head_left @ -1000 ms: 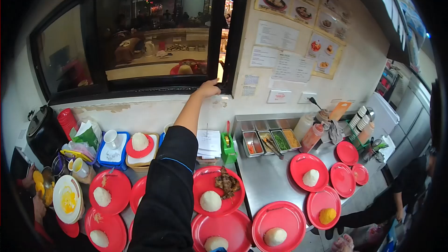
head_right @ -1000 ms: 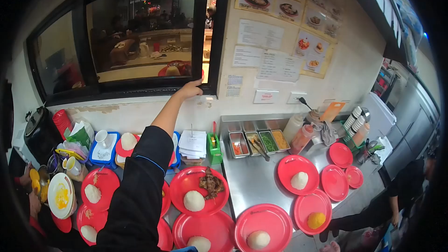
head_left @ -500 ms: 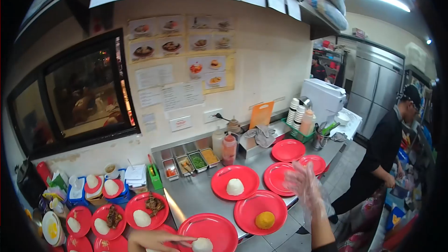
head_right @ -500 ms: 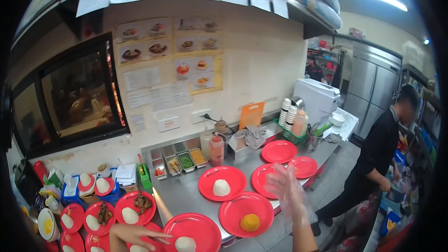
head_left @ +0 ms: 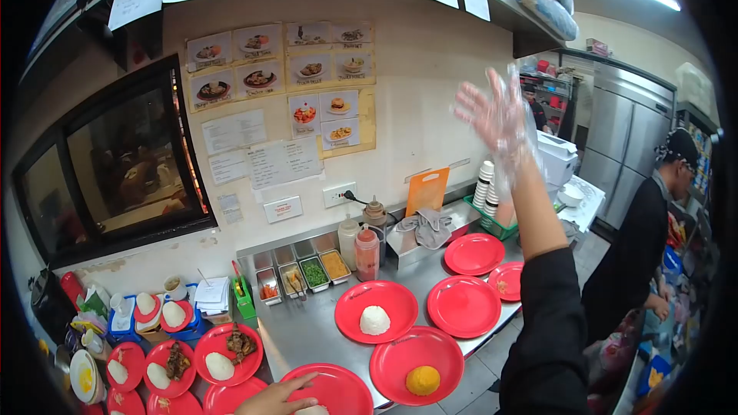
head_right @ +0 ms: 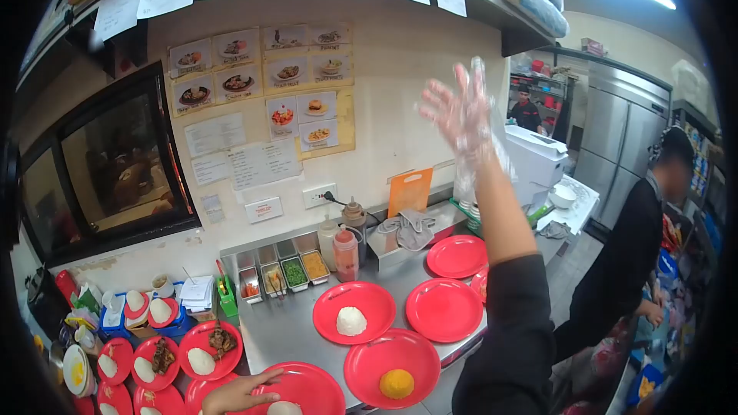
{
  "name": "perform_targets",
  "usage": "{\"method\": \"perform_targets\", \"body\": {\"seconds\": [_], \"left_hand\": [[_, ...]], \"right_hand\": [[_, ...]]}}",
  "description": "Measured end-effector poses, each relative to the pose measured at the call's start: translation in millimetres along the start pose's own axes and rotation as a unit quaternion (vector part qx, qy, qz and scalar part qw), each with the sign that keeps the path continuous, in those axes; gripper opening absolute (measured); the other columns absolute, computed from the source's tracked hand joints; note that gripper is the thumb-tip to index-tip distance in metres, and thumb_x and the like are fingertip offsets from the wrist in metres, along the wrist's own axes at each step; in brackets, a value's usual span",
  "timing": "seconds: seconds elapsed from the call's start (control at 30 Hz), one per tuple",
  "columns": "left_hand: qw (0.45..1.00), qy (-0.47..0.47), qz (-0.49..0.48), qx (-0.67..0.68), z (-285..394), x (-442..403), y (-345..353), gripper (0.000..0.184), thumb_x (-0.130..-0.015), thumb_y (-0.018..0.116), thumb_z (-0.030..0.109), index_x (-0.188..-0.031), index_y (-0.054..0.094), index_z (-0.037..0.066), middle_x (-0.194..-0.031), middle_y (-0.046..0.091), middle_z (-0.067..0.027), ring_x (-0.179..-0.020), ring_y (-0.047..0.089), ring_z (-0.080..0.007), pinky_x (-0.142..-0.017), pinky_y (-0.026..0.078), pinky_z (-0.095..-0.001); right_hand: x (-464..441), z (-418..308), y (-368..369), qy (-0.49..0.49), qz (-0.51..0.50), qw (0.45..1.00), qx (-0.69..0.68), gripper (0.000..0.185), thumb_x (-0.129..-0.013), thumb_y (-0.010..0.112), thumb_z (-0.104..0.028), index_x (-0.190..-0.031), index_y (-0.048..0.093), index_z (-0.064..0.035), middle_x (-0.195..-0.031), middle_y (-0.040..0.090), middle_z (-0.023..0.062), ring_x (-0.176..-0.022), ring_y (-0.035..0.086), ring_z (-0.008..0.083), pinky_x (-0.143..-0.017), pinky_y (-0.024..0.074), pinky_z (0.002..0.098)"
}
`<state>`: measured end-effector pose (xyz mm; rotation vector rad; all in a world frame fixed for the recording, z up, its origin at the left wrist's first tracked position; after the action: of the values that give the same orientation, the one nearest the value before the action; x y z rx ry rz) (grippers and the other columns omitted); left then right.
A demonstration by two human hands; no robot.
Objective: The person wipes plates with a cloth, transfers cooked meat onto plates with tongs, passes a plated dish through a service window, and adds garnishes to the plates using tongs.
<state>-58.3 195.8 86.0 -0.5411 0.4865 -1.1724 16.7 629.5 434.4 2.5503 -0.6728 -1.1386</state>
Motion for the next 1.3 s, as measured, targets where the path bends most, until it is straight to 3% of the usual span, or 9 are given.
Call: {"method": "perform_targets", "body": {"seconds": [0.17, 0.33, 0.4, 0.57, 0.67, 0.77, 0.97, 1.1, 1.3], "left_hand": [[0.965, -0.187, 0.181, -0.028, -92.5, 33.2, 23.8, 0.046, -0.085, 0.058, 0.025, -0.126, 0.048, 0.007, -0.104, 0.062, -0.0179, -0.086, 0.061, -0.0277, -0.073, 0.047, -0.0360], [0.868, -0.473, 0.080, -0.132, -86.1, 67.2, 71.8, 0.044, -0.084, 0.058, 0.031, -0.121, 0.052, 0.007, -0.100, 0.064, -0.0185, -0.089, 0.062, -0.0358, -0.076, 0.049, -0.0393], [0.871, -0.450, 0.139, -0.140, -93.5, 67.5, 89.0, 0.046, -0.084, 0.058, 0.033, -0.122, 0.051, 0.007, -0.100, 0.064, -0.0193, -0.089, 0.062, -0.0354, -0.076, 0.049, -0.0395], [0.890, -0.377, 0.253, -0.046, -17.4, 37.4, 87.7, 0.043, -0.080, 0.063, 0.018, -0.118, 0.054, 0.002, -0.109, 0.060, -0.0213, -0.103, 0.058, -0.0300, -0.089, 0.045, -0.0350], [0.904, -0.318, 0.275, -0.082, -1.4, 34.6, 86.4, 0.046, -0.081, 0.060, 0.014, -0.124, 0.048, 0.002, -0.117, 0.053, -0.0211, -0.108, 0.052, -0.0340, -0.090, 0.043, -0.0364], [0.880, -0.247, 0.388, -0.114, 20.1, 41.5, 62.5, 0.050, -0.080, 0.062, 0.013, -0.126, 0.046, 0.003, -0.119, 0.051, -0.0220, -0.113, 0.048, -0.0358, -0.092, 0.041, -0.0381], [0.815, -0.145, 0.558, -0.058, 39.3, 85.0, -0.3, 0.062, -0.080, 0.064, 0.011, -0.134, 0.035, 0.003, -0.134, 0.040, -0.0191, -0.125, 0.039, -0.0311, -0.102, 0.033, -0.0357], [0.769, -0.074, 0.633, 0.052, 13.3, 153.9, -36.6, 0.071, -0.078, 0.066, 0.005, -0.138, 0.027, 0.002, -0.137, 0.037, -0.0162, -0.125, 0.039, -0.0261, -0.103, 0.032, -0.0371], [0.620, -0.033, 0.713, 0.326, -79.4, 258.8, -47.4, 0.052, -0.081, 0.060, -0.004, -0.128, 0.037, -0.001, -0.118, 0.054, -0.0147, -0.103, 0.056, -0.0175, -0.088, 0.047, -0.0306]], "right_hand": [[-122.7, -38.2, -19.0, -0.026, -0.026, 0.997, -0.066, 0.083, -0.084, 0.039, -0.065, -0.145, 0.008, -0.0186, -0.146, 0.003, 0.0253, -0.136, 0.009, 0.0396, -0.106, 0.0180, 0.0551], [-176.6, -63.8, -20.8, -0.076, -0.050, 0.980, -0.176, 0.080, -0.085, 0.047, -0.058, -0.143, 0.014, -0.0140, -0.146, -0.007, 0.0252, -0.137, -0.004, 0.0373, -0.108, 0.0119, 0.0548], [-190.2, -76.1, -19.5, -0.092, -0.026, 0.975, -0.200, 0.074, -0.086, 0.046, -0.055, -0.142, 0.019, -0.0147, -0.147, -0.012, 0.0232, -0.137, -0.012, 0.0345, -0.108, 0.0089, 0.0559], [-273.3, -83.8, -51.3, -0.131, -0.105, 0.943, -0.287, 0.058, -0.091, 0.039, -0.049, -0.135, 0.029, -0.0131, -0.143, 0.021, 0.0175, -0.132, 0.022, 0.0294, -0.108, 0.0195, 0.0500], [-310.2, -83.5, -110.8, -0.313, 0.072, 0.919, 0.230, 0.041, -0.087, 0.049, -0.038, -0.110, 0.055, -0.0045, -0.110, 0.058, 0.0127, -0.098, 0.055, 0.0246, -0.087, 0.0428, 0.0367], [-104.3, -46.3, -36.3, -0.345, 0.043, 0.932, 0.104, 0.038, -0.093, 0.044, -0.022, -0.117, 0.051, 0.0067, -0.118, 0.052, 0.0164, -0.116, 0.047, 0.0214, -0.094, 0.0421, 0.0311], [177.0, 169.0, 72.8, 0.082, -0.150, 0.983, 0.063, 0.048, -0.085, 0.057, -0.018, -0.127, 0.042, 0.0006, -0.123, 0.050, 0.0113, -0.117, 0.044, 0.0199, -0.101, 0.0308, 0.0327], [350.2, 268.6, 164.0, 0.301, -0.257, 0.918, -0.024, 0.019, -0.079, 0.061, -0.010, -0.096, 0.061, -0.0019, -0.110, 0.055, 0.0101, -0.099, 0.053, 0.0152, -0.084, 0.0419, 0.0247], [484.8, 317.5, 279.6, 0.575, -0.196, 0.771, -0.190, 0.023, -0.084, 0.056, -0.008, -0.104, 0.060, 0.0033, -0.117, 0.056, 0.0087, -0.109, 0.053, 0.0210, -0.092, 0.0420, 0.0306]]}}
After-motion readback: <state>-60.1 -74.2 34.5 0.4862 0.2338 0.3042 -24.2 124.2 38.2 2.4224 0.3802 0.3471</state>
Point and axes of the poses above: each hand's wrist, its own x-axis away from the middle knuckle, its own y-axis out of the palm, z = x × y, the point moved 10 cm from there along -x, towards the middle knuckle
